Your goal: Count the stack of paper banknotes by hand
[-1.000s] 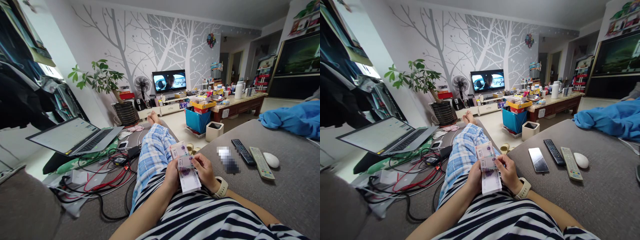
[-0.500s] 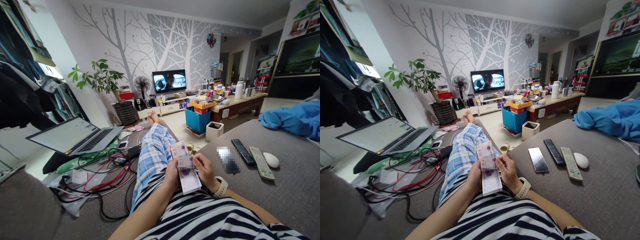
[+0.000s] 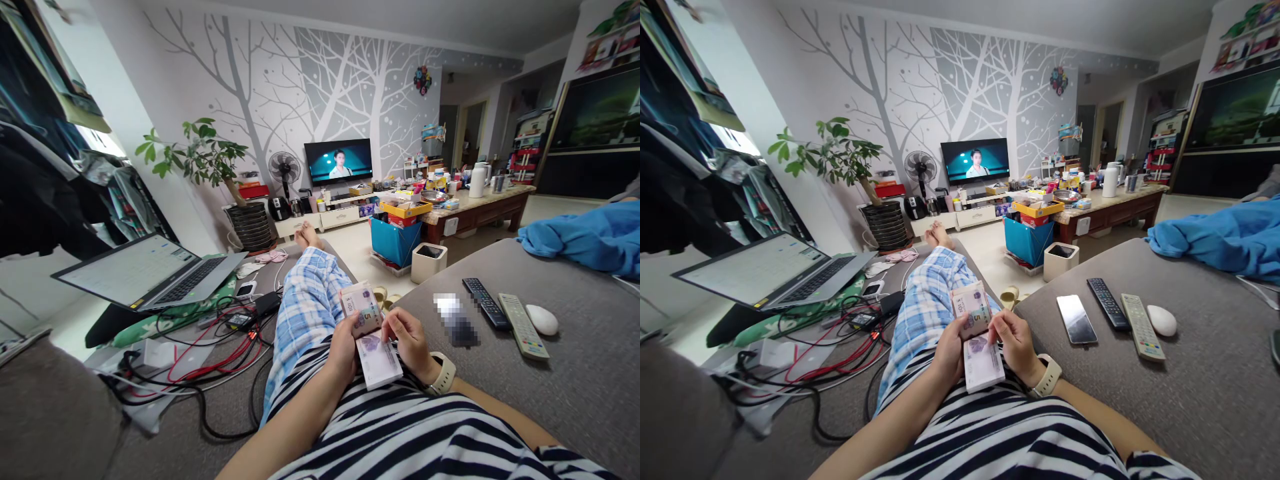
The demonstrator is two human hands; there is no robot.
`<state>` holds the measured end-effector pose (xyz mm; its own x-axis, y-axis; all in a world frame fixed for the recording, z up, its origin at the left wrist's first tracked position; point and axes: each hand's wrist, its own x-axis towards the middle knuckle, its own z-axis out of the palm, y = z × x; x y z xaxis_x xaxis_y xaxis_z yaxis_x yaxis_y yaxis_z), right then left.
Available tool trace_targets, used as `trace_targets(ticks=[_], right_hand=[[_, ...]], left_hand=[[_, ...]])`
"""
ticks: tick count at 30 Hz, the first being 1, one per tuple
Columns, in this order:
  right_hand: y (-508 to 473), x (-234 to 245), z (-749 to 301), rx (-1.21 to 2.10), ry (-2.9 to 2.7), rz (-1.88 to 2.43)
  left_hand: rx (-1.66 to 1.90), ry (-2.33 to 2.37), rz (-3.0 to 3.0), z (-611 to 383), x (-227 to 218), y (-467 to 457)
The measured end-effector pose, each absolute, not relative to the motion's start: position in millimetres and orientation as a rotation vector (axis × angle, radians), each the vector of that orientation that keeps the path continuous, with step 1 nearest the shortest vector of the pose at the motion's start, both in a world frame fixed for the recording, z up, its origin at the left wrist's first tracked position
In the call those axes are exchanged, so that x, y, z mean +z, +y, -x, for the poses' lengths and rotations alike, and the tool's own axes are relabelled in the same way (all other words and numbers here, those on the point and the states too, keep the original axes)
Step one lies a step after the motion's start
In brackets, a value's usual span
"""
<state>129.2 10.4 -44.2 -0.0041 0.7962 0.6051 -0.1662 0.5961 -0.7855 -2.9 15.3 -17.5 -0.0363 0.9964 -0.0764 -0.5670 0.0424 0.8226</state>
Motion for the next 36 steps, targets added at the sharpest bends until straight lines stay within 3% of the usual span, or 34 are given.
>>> trace_targets(ticks=[13, 36], right_hand=[[27.8, -50.4, -129.5, 0.837, -1.275, 0.816], [16.9, -46.9, -129.8, 0.771, -1.355, 0.717]], left_hand=[[1.372, 0.832, -0.727, 3.5, -16.7, 11.3], [1.418, 0.789, -0.704, 3.2, -21.3, 17.6]])
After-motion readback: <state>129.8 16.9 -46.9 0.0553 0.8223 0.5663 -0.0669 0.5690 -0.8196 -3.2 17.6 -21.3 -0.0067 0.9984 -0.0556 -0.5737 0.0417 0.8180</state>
